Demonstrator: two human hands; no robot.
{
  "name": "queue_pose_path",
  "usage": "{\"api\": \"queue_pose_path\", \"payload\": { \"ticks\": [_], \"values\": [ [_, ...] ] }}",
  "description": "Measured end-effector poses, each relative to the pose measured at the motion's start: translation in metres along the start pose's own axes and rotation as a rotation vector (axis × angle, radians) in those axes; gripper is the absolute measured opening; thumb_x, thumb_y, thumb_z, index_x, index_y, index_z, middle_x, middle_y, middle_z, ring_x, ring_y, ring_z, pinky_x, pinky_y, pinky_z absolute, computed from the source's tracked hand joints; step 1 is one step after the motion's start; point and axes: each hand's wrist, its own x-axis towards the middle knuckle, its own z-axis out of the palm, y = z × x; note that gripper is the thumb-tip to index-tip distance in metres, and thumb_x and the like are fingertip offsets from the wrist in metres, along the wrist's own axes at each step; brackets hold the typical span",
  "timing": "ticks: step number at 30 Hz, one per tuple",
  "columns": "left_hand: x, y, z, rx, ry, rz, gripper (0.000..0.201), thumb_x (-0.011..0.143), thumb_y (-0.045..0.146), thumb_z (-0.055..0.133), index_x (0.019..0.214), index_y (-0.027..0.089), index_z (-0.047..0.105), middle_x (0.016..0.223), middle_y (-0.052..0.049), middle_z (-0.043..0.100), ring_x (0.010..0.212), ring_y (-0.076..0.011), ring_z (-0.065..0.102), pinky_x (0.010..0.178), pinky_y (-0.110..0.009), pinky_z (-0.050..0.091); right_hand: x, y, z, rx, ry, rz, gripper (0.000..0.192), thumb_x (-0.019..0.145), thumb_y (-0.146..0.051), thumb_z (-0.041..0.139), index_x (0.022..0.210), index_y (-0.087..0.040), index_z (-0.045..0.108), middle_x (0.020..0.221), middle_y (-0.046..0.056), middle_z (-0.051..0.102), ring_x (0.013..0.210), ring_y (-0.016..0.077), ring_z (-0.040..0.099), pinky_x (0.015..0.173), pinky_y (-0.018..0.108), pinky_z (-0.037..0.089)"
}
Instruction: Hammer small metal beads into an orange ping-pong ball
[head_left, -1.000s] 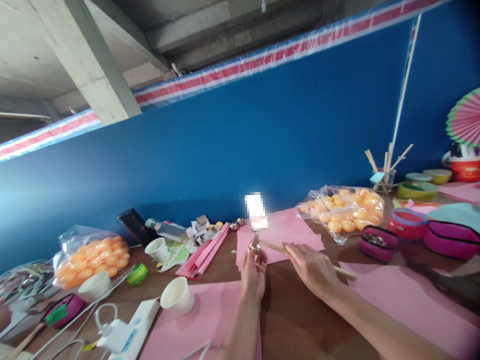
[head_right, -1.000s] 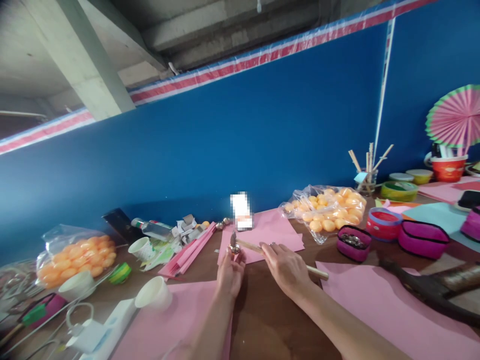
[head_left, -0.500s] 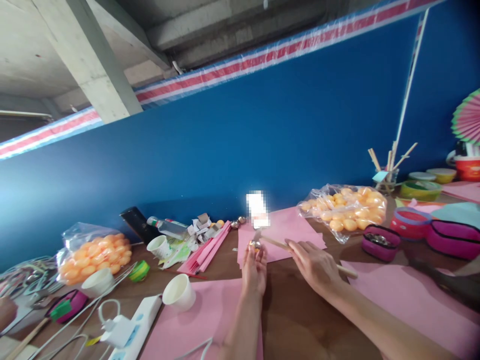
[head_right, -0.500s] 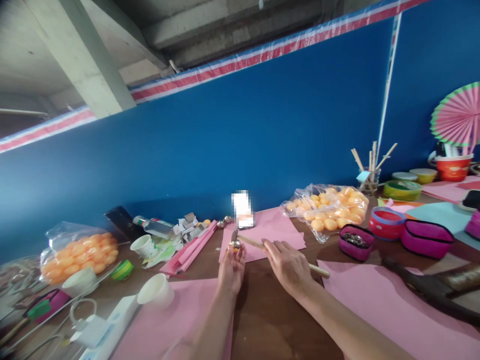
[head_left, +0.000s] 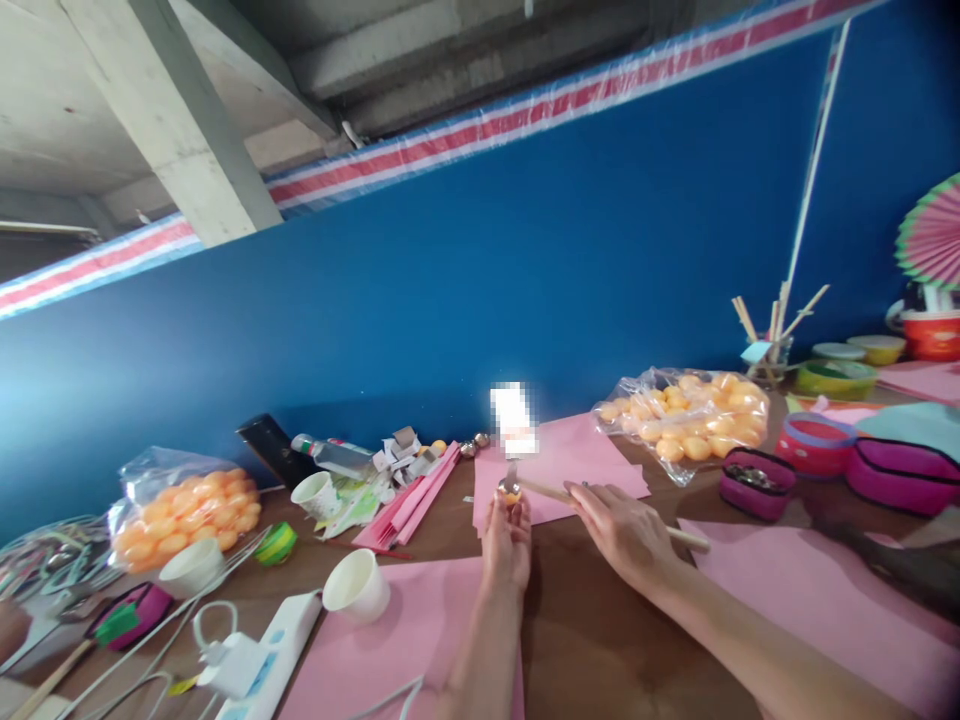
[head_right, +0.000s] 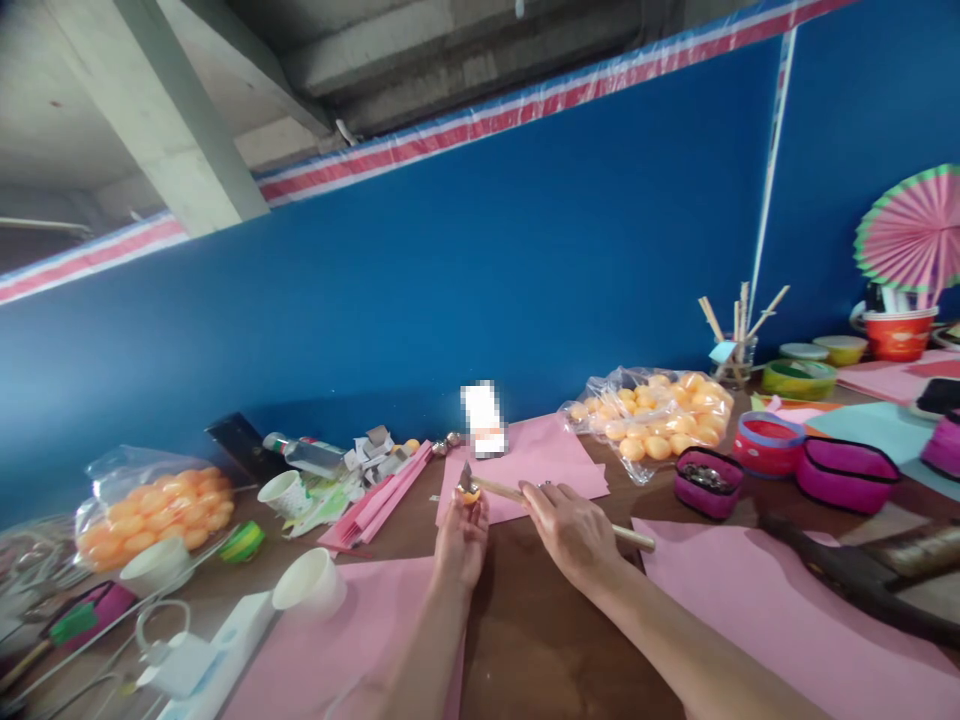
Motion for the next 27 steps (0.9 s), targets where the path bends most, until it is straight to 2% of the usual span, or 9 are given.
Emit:
{"api": "queue_pose_path", "payload": {
  "ticks": [6, 10, 13, 17, 20, 27],
  "values": [
    [0.0, 0.001, 0.0, 0.022, 0.008, -0.056, 0.009, 0.077, 0.02, 0.054, 0.078, 0.013, 0.059, 0.076, -0.006, 0.062, 0.068, -0.0103, 0.061, 0.065, -0.02, 0.052, 0.006, 0.022, -0.003, -0.066, 0.007, 0.141, 0.028, 0.087, -0.027, 0.035, 0.108, -0.024, 0.054, 0.083, 0.005, 0.061, 0.078, 0.0154, 0.053, 0.062, 0.023, 0.035],
    [0.0, 0.0, -0.002, 0.061, -0.008, -0.1, 0.012, 0.077, 0.022, 0.053, 0.083, 0.013, 0.059, 0.079, -0.008, 0.063, 0.068, -0.011, 0.061, 0.063, -0.02, 0.052, 0.007, 0.047, 0.002, -0.166, -0.094, 0.27, 0.026, 0.087, -0.027, 0.036, 0.105, -0.026, 0.055, 0.082, 0.005, 0.059, 0.081, 0.018, 0.051, 0.061, 0.025, 0.034],
    [-0.003, 0.0, -0.001, 0.089, -0.057, -0.107, 0.018, 0.077, 0.021, 0.053, 0.094, 0.016, 0.059, 0.081, -0.007, 0.063, 0.066, -0.0108, 0.061, 0.06, -0.021, 0.052, 0.007, 0.061, 0.01, -0.208, -0.176, 0.33, 0.026, 0.086, -0.026, 0.036, 0.102, -0.027, 0.057, 0.081, 0.006, 0.057, 0.084, 0.0198, 0.049, 0.062, 0.027, 0.033],
    [-0.008, 0.002, 0.003, 0.085, -0.115, -0.137, 0.026, 0.078, 0.022, 0.052, 0.103, 0.019, 0.057, 0.084, -0.008, 0.063, 0.065, -0.0102, 0.06, 0.061, -0.021, 0.052, 0.006, 0.065, 0.017, -0.228, -0.221, 0.348, 0.03, 0.083, -0.016, 0.036, 0.103, -0.026, 0.056, 0.084, 0.008, 0.056, 0.088, 0.0214, 0.048, 0.064, 0.028, 0.033],
    [-0.01, 0.001, 0.004, 0.075, -0.141, -0.167, 0.028, 0.077, 0.026, 0.054, 0.103, 0.017, 0.058, 0.087, -0.009, 0.063, 0.068, -0.0107, 0.06, 0.062, -0.022, 0.052, 0.005, 0.065, 0.02, -0.238, -0.243, 0.345, 0.031, 0.082, -0.013, 0.037, 0.103, -0.024, 0.056, 0.083, 0.009, 0.056, 0.088, 0.0225, 0.048, 0.066, 0.03, 0.033],
    [-0.01, -0.002, 0.0, 0.115, -0.195, -0.149, 0.028, 0.075, 0.019, 0.056, 0.103, 0.016, 0.057, 0.088, -0.009, 0.063, 0.069, -0.0109, 0.061, 0.065, -0.023, 0.052, 0.007, 0.066, 0.021, -0.23, -0.309, 0.394, 0.032, 0.079, -0.009, 0.038, 0.101, -0.021, 0.058, 0.091, 0.011, 0.056, 0.097, 0.0237, 0.046, 0.074, 0.033, 0.033]
  ]
}}
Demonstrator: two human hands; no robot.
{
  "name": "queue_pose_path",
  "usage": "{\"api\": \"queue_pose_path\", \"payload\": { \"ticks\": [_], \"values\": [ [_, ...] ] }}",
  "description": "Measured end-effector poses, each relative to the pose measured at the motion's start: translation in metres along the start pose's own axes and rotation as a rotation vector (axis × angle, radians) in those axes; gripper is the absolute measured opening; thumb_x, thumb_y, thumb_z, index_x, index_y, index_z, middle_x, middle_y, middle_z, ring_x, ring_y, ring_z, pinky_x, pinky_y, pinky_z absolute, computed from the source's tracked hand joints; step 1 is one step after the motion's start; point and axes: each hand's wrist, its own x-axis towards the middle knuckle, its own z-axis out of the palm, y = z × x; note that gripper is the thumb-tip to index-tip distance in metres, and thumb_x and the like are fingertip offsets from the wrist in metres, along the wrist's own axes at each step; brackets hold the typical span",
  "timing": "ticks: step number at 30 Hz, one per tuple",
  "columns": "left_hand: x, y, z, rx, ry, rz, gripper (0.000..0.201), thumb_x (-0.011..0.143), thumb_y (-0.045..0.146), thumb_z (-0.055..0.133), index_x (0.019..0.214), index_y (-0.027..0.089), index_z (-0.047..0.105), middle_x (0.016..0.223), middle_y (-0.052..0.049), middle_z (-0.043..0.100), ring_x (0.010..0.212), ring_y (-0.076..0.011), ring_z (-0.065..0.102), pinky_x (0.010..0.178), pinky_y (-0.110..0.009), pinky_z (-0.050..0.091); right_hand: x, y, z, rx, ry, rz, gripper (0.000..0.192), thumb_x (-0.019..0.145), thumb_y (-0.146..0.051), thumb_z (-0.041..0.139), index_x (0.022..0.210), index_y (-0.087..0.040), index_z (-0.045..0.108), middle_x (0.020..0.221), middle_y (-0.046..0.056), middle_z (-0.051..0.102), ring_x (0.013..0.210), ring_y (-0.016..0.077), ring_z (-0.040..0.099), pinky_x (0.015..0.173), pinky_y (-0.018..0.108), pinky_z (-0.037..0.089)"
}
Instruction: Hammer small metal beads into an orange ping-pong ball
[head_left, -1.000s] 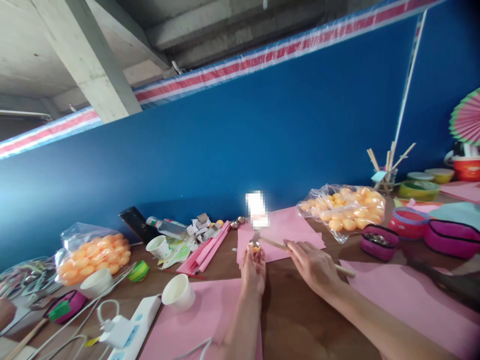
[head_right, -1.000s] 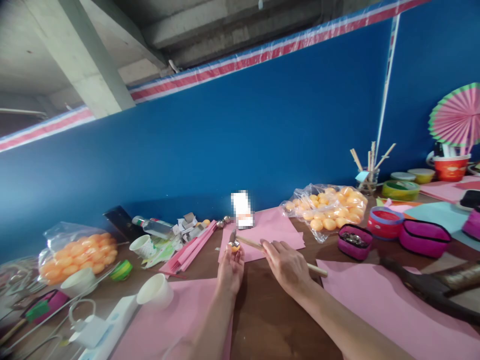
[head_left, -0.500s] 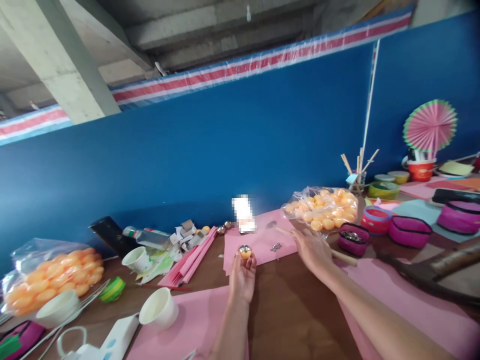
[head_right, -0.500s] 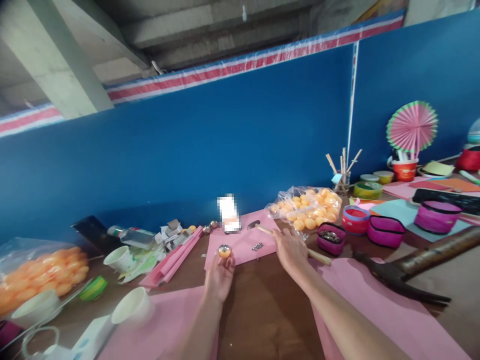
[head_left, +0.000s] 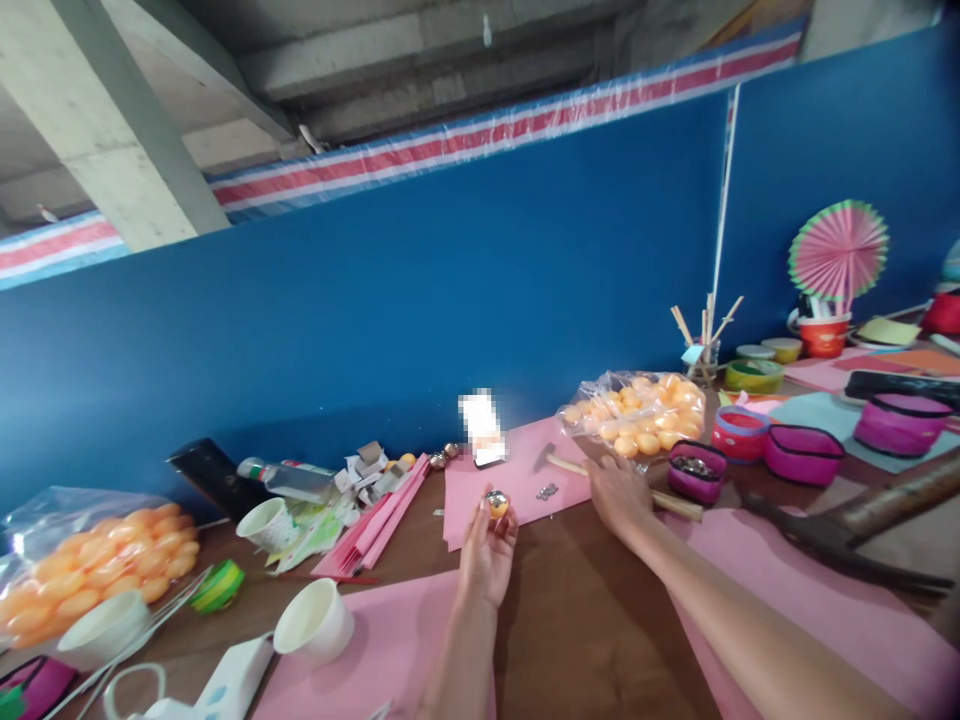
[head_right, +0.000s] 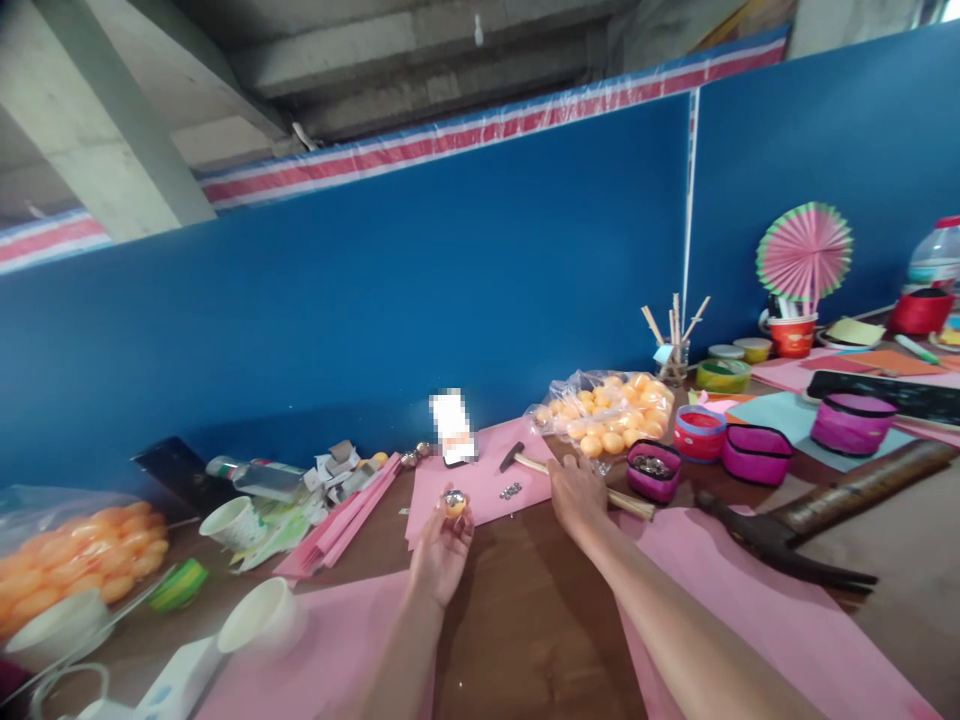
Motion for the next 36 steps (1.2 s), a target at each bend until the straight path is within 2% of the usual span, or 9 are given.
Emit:
{"api": "queue_pose_path", "payload": {
  "ticks": [3, 6, 9, 11, 14, 21, 28, 32, 36],
  "values": [
    [-0.001, 0.0, 0.001, 0.009, 0.018, 0.007, 0.027, 0.075, 0.019, 0.056, 0.103, 0.016, 0.057, 0.084, -0.008, 0.063, 0.066, -0.0102, 0.06, 0.062, -0.022, 0.052, -0.003, -0.004, -0.006, 0.061, 0.051, -0.01, 0.03, 0.081, -0.014, 0.039, 0.103, -0.022, 0.057, 0.098, 0.011, 0.056, 0.098, 0.0246, 0.045, 0.076, 0.035, 0.033],
    [0.0, 0.0, 0.002, 0.021, 0.048, -0.014, 0.027, 0.076, 0.021, 0.055, 0.102, 0.015, 0.058, 0.083, -0.008, 0.063, 0.063, -0.0096, 0.059, 0.058, -0.021, 0.051, -0.008, -0.012, -0.01, 0.25, 0.115, -0.236, 0.03, 0.084, -0.02, 0.036, 0.105, -0.024, 0.057, 0.101, 0.008, 0.057, 0.095, 0.022, 0.047, 0.08, 0.034, 0.034],
    [0.0, -0.002, 0.002, 0.025, 0.064, -0.035, 0.027, 0.076, 0.023, 0.055, 0.101, 0.015, 0.058, 0.082, -0.008, 0.063, 0.062, -0.0099, 0.059, 0.058, -0.021, 0.051, -0.013, -0.02, -0.008, 0.44, 0.028, -0.488, 0.026, 0.083, -0.02, 0.04, 0.097, -0.022, 0.062, 0.089, 0.006, 0.062, 0.085, 0.0181, 0.052, 0.079, 0.031, 0.037],
    [0.001, -0.003, 0.002, 0.024, 0.067, -0.046, 0.028, 0.076, 0.025, 0.055, 0.102, 0.014, 0.058, 0.082, -0.009, 0.064, 0.062, -0.0102, 0.059, 0.058, -0.021, 0.051, -0.015, -0.024, -0.005, 0.487, -0.025, -0.533, 0.024, 0.081, -0.018, 0.043, 0.096, -0.021, 0.062, 0.087, 0.005, 0.063, 0.084, 0.0172, 0.053, 0.078, 0.03, 0.038],
    [0.002, -0.004, 0.001, 0.019, 0.067, -0.06, 0.029, 0.077, 0.023, 0.054, 0.104, 0.016, 0.058, 0.083, -0.008, 0.064, 0.065, -0.0116, 0.061, 0.062, -0.024, 0.052, -0.015, -0.026, -0.001, 0.476, -0.049, -0.527, 0.022, 0.08, -0.018, 0.045, 0.093, -0.021, 0.063, 0.089, 0.005, 0.063, 0.086, 0.0172, 0.053, 0.078, 0.029, 0.038],
    [0.0, -0.008, -0.001, 0.096, -0.003, -0.036, 0.038, 0.073, 0.015, 0.058, 0.11, 0.016, 0.054, 0.089, -0.009, 0.065, 0.08, -0.0168, 0.063, 0.076, -0.029, 0.05, -0.015, -0.03, -0.002, 0.441, -0.087, -0.529, 0.025, 0.083, -0.021, 0.04, 0.073, -0.018, 0.063, 0.076, 0.006, 0.062, 0.075, 0.0165, 0.053, 0.068, 0.027, 0.039],
    [0.0, -0.009, -0.002, 0.149, -0.053, -0.013, 0.042, 0.072, 0.021, 0.062, 0.113, 0.017, 0.051, 0.091, -0.008, 0.065, 0.084, -0.017, 0.063, 0.081, -0.029, 0.048, -0.019, -0.032, -0.001, 0.693, -0.044, -0.372, 0.015, 0.079, -0.019, 0.042, 0.081, -0.018, 0.057, 0.079, 0.005, 0.062, 0.076, 0.0169, 0.057, 0.068, 0.027, 0.041],
    [-0.001, -0.011, 0.0, 0.156, -0.076, -0.012, 0.04, 0.071, 0.019, 0.062, 0.109, 0.015, 0.053, 0.093, -0.009, 0.065, 0.084, -0.0156, 0.062, 0.085, -0.029, 0.046, -0.02, -0.034, -0.001, 0.86, -0.085, -0.351, 0.019, 0.076, -0.016, 0.043, 0.088, -0.018, 0.058, 0.086, 0.006, 0.063, 0.077, 0.0164, 0.059, 0.07, 0.027, 0.044],
    [-0.002, -0.011, 0.001, 0.165, -0.076, -0.008, 0.038, 0.07, 0.016, 0.063, 0.107, 0.015, 0.054, 0.094, -0.008, 0.065, 0.085, -0.0148, 0.062, 0.085, -0.027, 0.045, -0.019, -0.035, -0.002, 0.943, -0.084, -0.344, 0.019, 0.075, -0.016, 0.044, 0.085, -0.017, 0.06, 0.086, 0.007, 0.064, 0.082, 0.0179, 0.059, 0.075, 0.029, 0.044]
  ]
}}
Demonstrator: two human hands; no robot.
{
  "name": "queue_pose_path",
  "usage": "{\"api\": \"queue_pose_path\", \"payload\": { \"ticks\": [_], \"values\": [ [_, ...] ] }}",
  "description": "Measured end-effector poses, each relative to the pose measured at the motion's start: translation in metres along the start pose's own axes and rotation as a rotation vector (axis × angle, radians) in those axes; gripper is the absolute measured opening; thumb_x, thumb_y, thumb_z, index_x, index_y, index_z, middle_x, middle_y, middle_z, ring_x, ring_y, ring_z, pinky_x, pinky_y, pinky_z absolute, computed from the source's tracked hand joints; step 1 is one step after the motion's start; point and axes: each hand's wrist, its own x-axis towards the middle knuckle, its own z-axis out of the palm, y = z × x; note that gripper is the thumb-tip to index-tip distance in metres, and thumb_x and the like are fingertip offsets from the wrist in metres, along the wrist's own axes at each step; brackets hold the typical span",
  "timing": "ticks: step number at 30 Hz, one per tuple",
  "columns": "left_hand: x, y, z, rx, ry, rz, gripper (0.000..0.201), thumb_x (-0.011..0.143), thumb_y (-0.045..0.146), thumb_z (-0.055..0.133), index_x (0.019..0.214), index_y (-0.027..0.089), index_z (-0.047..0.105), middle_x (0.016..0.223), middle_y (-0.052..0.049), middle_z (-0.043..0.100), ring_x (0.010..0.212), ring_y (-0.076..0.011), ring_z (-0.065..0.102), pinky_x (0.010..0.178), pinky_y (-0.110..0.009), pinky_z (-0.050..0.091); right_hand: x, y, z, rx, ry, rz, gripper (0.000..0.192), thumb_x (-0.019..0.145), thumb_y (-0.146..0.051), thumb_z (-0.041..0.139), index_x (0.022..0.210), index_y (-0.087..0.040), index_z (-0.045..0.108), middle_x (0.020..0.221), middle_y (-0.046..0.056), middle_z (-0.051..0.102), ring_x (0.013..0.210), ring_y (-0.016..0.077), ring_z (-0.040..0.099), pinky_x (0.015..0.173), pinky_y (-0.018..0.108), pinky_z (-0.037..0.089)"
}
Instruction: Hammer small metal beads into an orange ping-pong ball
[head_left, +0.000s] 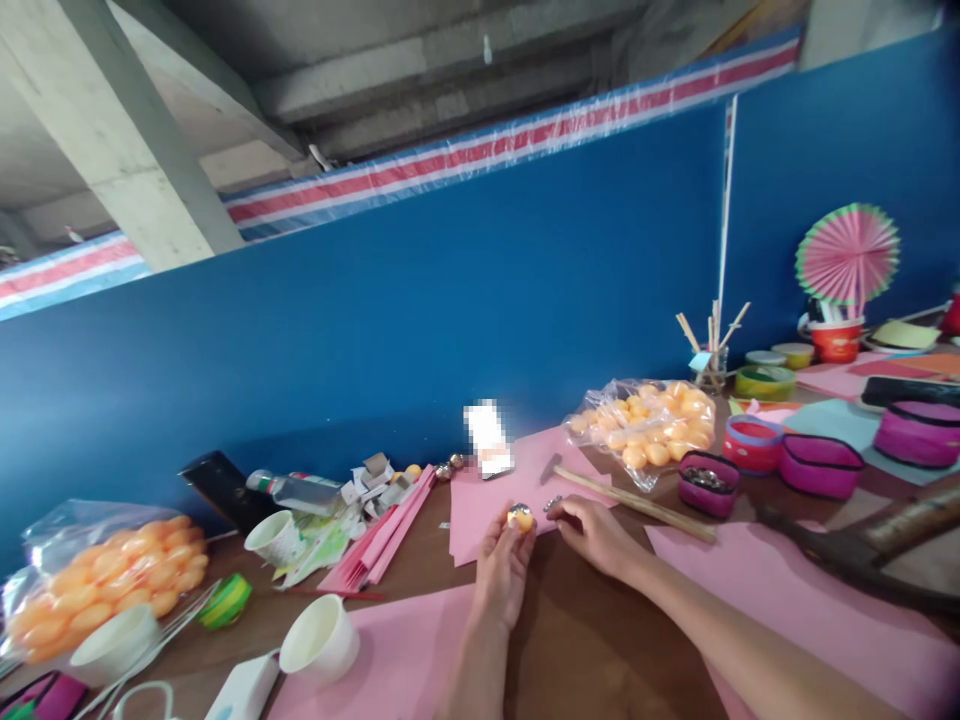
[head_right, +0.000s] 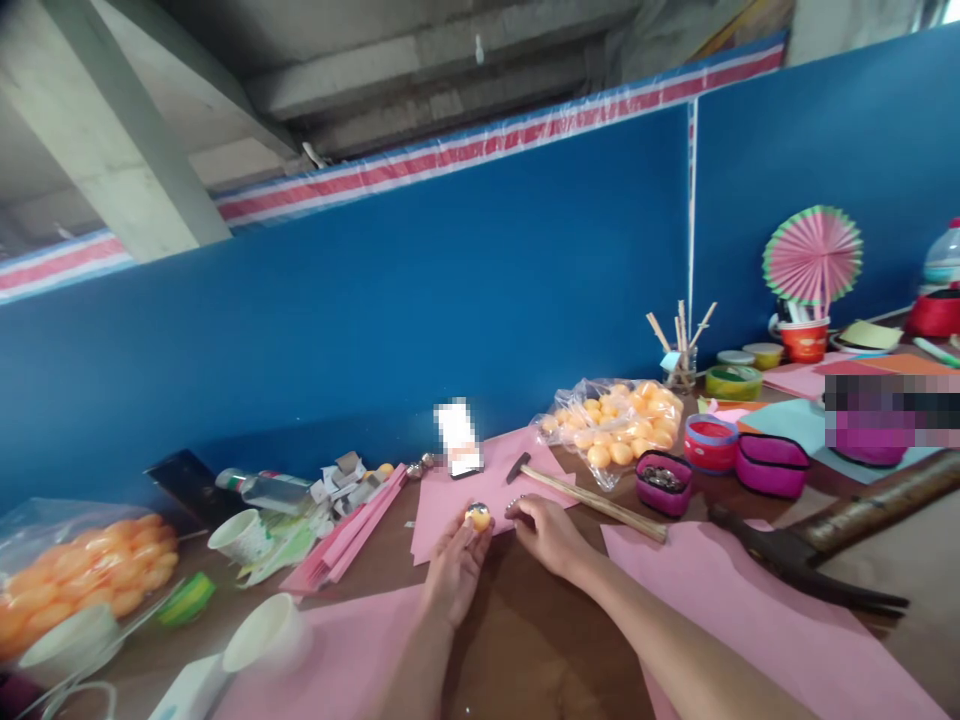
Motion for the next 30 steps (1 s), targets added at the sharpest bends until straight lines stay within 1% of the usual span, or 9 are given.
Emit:
{"api": "queue_pose_path", "payload": {
  "ticks": [3, 6, 9, 11, 16, 19, 21, 26, 30],
  "values": [
    [0.0, 0.001, 0.0, 0.003, -0.005, 0.008, 0.037, 0.07, 0.017, 0.063, 0.105, 0.015, 0.054, 0.094, -0.007, 0.064, 0.086, -0.0149, 0.061, 0.087, -0.028, 0.044, 0.001, 0.0, -0.001, 0.066, 0.015, 0.031, 0.016, 0.076, -0.018, 0.046, 0.084, -0.017, 0.06, 0.086, 0.006, 0.064, 0.082, 0.0176, 0.059, 0.075, 0.029, 0.044],
    [0.0, 0.001, 0.0, 0.005, -0.019, 0.008, 0.033, 0.07, 0.018, 0.063, 0.102, 0.015, 0.054, 0.093, -0.007, 0.064, 0.086, -0.015, 0.061, 0.088, -0.029, 0.043, 0.002, -0.001, -0.002, 0.151, 0.001, 0.076, 0.013, 0.076, -0.021, 0.049, 0.082, -0.018, 0.06, 0.084, 0.005, 0.064, 0.079, 0.0168, 0.058, 0.073, 0.028, 0.044],
    [-0.001, -0.001, 0.001, 0.016, -0.031, 0.014, 0.031, 0.069, 0.019, 0.064, 0.098, 0.015, 0.055, 0.092, -0.007, 0.064, 0.086, -0.0155, 0.061, 0.088, -0.03, 0.043, 0.003, -0.002, 0.0, 0.244, -0.019, 0.15, 0.01, 0.074, -0.025, 0.054, 0.077, -0.017, 0.058, 0.075, 0.003, 0.062, 0.069, 0.015, 0.057, 0.064, 0.026, 0.044],
    [-0.001, -0.002, 0.002, 0.029, -0.036, 0.019, 0.032, 0.067, 0.019, 0.066, 0.098, 0.016, 0.055, 0.093, -0.007, 0.064, 0.087, -0.0158, 0.061, 0.087, -0.03, 0.043, 0.003, -0.001, 0.001, 0.308, -0.016, 0.204, 0.011, 0.073, -0.028, 0.055, 0.075, -0.017, 0.057, 0.069, 0.001, 0.061, 0.061, 0.0132, 0.054, 0.058, 0.024, 0.042],
    [-0.004, -0.003, 0.003, 0.05, -0.038, 0.007, 0.043, 0.068, 0.02, 0.065, 0.109, 0.019, 0.052, 0.098, -0.007, 0.063, 0.088, -0.0158, 0.061, 0.085, -0.03, 0.044, 0.004, -0.003, 0.003, 0.434, 0.027, 0.219, 0.016, 0.072, -0.032, 0.058, 0.07, -0.017, 0.056, 0.068, 0.0, 0.058, 0.062, 0.012, 0.051, 0.057, 0.023, 0.04],
    [-0.004, -0.002, 0.004, 0.084, -0.033, -0.007, 0.045, 0.068, 0.021, 0.065, 0.111, 0.02, 0.052, 0.101, -0.008, 0.062, 0.091, -0.0164, 0.06, 0.082, -0.029, 0.046, 0.003, -0.008, 0.004, 0.521, 0.007, 0.262, 0.017, 0.074, -0.035, 0.055, 0.073, -0.018, 0.055, 0.059, -0.003, 0.052, 0.052, 0.0097, 0.046, 0.05, 0.022, 0.036],
    [-0.005, -0.002, 0.006, 0.095, -0.037, 0.008, 0.044, 0.068, 0.021, 0.065, 0.11, 0.018, 0.053, 0.102, -0.008, 0.062, 0.091, -0.0166, 0.059, 0.081, -0.029, 0.047, 0.003, -0.011, 0.006, 0.576, 0.007, 0.262, 0.018, 0.074, -0.035, 0.055, 0.074, -0.018, 0.055, 0.06, -0.003, 0.052, 0.053, 0.0097, 0.046, 0.051, 0.022, 0.037],
    [-0.006, -0.004, 0.009, 0.127, -0.047, 0.054, 0.047, 0.065, 0.021, 0.067, 0.11, 0.018, 0.053, 0.101, -0.008, 0.063, 0.089, -0.0177, 0.06, 0.082, -0.031, 0.046, 0.0, -0.018, 0.011, 0.734, -0.013, 0.274, 0.019, 0.073, -0.036, 0.057, 0.078, -0.017, 0.054, 0.072, 0.0, 0.056, 0.064, 0.0112, 0.051, 0.061, 0.024, 0.041],
    [-0.006, -0.006, 0.009, 0.164, -0.066, 0.061, 0.047, 0.066, 0.021, 0.066, 0.111, 0.018, 0.052, 0.103, -0.009, 0.062, 0.088, -0.0182, 0.06, 0.082, -0.033, 0.045, -0.001, -0.022, 0.009, 0.735, -0.018, 0.28, 0.02, 0.072, -0.037, 0.057, 0.076, -0.017, 0.054, 0.067, -0.002, 0.054, 0.061, 0.0102, 0.049, 0.06, 0.024, 0.04]
  ]
}}
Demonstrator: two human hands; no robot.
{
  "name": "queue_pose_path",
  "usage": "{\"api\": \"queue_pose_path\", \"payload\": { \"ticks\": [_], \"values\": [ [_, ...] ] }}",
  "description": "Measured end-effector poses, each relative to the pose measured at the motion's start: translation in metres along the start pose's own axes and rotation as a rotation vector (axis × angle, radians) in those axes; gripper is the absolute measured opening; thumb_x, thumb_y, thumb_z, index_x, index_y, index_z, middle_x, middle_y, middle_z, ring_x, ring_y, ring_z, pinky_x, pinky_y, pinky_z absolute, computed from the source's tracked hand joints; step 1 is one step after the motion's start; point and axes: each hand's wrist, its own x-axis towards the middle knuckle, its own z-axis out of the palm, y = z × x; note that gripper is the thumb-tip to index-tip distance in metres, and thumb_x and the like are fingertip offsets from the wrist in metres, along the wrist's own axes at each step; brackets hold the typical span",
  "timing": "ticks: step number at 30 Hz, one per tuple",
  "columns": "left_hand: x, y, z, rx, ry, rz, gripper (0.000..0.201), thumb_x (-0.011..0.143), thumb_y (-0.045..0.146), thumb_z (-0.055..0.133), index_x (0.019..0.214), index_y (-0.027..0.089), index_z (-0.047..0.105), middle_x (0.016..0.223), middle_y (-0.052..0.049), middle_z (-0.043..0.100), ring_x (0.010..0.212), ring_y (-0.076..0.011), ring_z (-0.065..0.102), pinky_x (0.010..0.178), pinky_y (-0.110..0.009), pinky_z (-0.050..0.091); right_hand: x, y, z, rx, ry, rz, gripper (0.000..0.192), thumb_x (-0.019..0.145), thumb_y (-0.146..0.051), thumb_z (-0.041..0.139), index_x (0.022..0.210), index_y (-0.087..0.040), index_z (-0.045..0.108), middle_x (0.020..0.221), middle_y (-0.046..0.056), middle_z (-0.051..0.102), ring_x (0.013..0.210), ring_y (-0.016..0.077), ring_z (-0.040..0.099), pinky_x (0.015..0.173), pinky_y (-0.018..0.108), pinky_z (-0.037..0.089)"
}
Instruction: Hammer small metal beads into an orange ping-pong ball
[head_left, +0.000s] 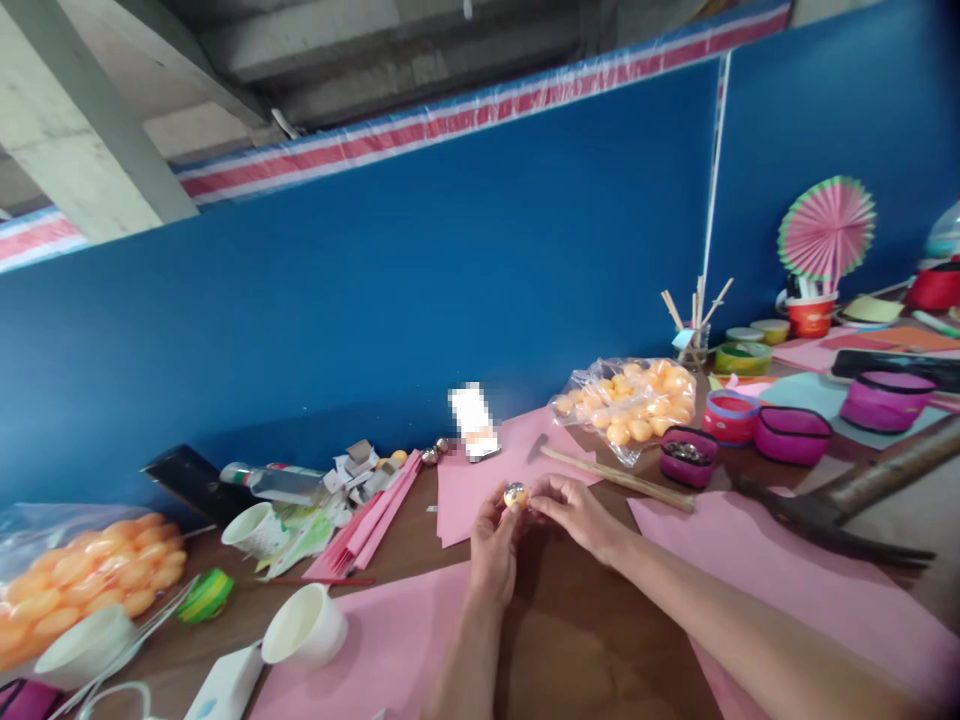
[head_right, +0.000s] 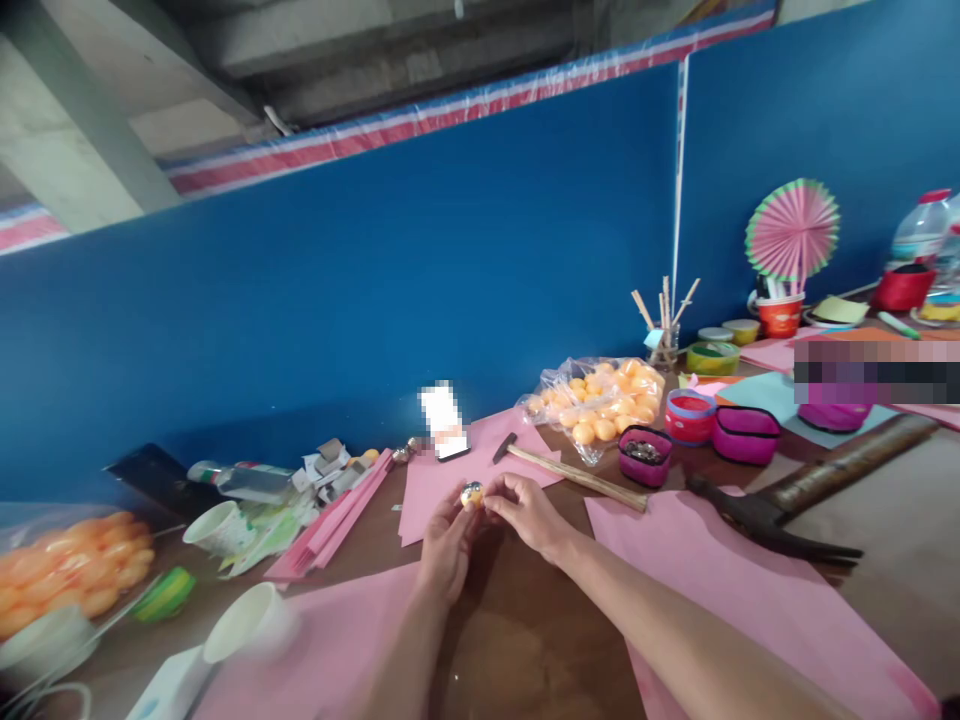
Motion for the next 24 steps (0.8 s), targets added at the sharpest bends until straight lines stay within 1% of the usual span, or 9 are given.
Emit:
{"api": "queue_pose_path", "payload": {
  "ticks": [2, 5, 10, 15, 24],
  "values": [
    [-0.0002, -0.0003, -0.0001, 0.015, -0.004, 0.0, 0.047, 0.066, 0.021, 0.066, 0.111, 0.018, 0.052, 0.104, -0.009, 0.061, 0.088, -0.0176, 0.06, 0.081, -0.032, 0.045, -0.0011, -0.0024, -0.0004, -0.028, 0.009, -0.02, 0.021, 0.072, -0.037, 0.058, 0.075, -0.017, 0.055, 0.066, -0.002, 0.053, 0.061, 0.01, 0.048, 0.06, 0.023, 0.039],
    [-0.0013, 0.001, 0.001, 0.029, 0.011, 0.003, 0.047, 0.066, 0.021, 0.066, 0.111, 0.019, 0.052, 0.102, -0.008, 0.062, 0.087, -0.0164, 0.06, 0.081, -0.029, 0.045, -0.0022, -0.0045, -0.0009, -0.049, 0.024, -0.023, 0.021, 0.071, -0.037, 0.059, 0.074, -0.016, 0.056, 0.071, -0.001, 0.055, 0.067, 0.0116, 0.05, 0.066, 0.024, 0.04],
    [-0.0042, 0.0035, 0.0042, 0.059, 0.012, 0.005, 0.046, 0.066, 0.021, 0.067, 0.11, 0.019, 0.054, 0.1, -0.007, 0.063, 0.086, -0.0146, 0.06, 0.08, -0.027, 0.045, -0.0021, -0.0056, -0.0014, 0.013, 0.008, 0.01, 0.023, 0.07, -0.038, 0.061, 0.073, -0.016, 0.057, 0.075, 0.001, 0.058, 0.073, 0.0138, 0.052, 0.073, 0.027, 0.041],
    [-0.0055, 0.0039, 0.0049, 0.087, 0.004, 0.003, 0.049, 0.065, 0.023, 0.067, 0.111, 0.019, 0.053, 0.101, -0.009, 0.063, 0.087, -0.017, 0.06, 0.077, -0.028, 0.045, -0.0018, -0.0079, -0.0017, 0.058, -0.025, 0.026, 0.027, 0.069, -0.041, 0.061, 0.074, -0.015, 0.061, 0.077, 0.002, 0.061, 0.076, 0.0152, 0.054, 0.076, 0.029, 0.041],
    [-0.0034, 0.002, 0.0029, 0.114, -0.007, 0.025, 0.049, 0.066, 0.023, 0.066, 0.112, 0.018, 0.052, 0.102, -0.009, 0.063, 0.091, -0.0184, 0.059, 0.08, -0.03, 0.044, -0.0023, -0.0067, -0.0016, 0.11, -0.028, 0.063, 0.028, 0.067, -0.04, 0.063, 0.077, -0.013, 0.062, 0.081, 0.004, 0.062, 0.079, 0.0164, 0.055, 0.079, 0.032, 0.041]
  ]
}}
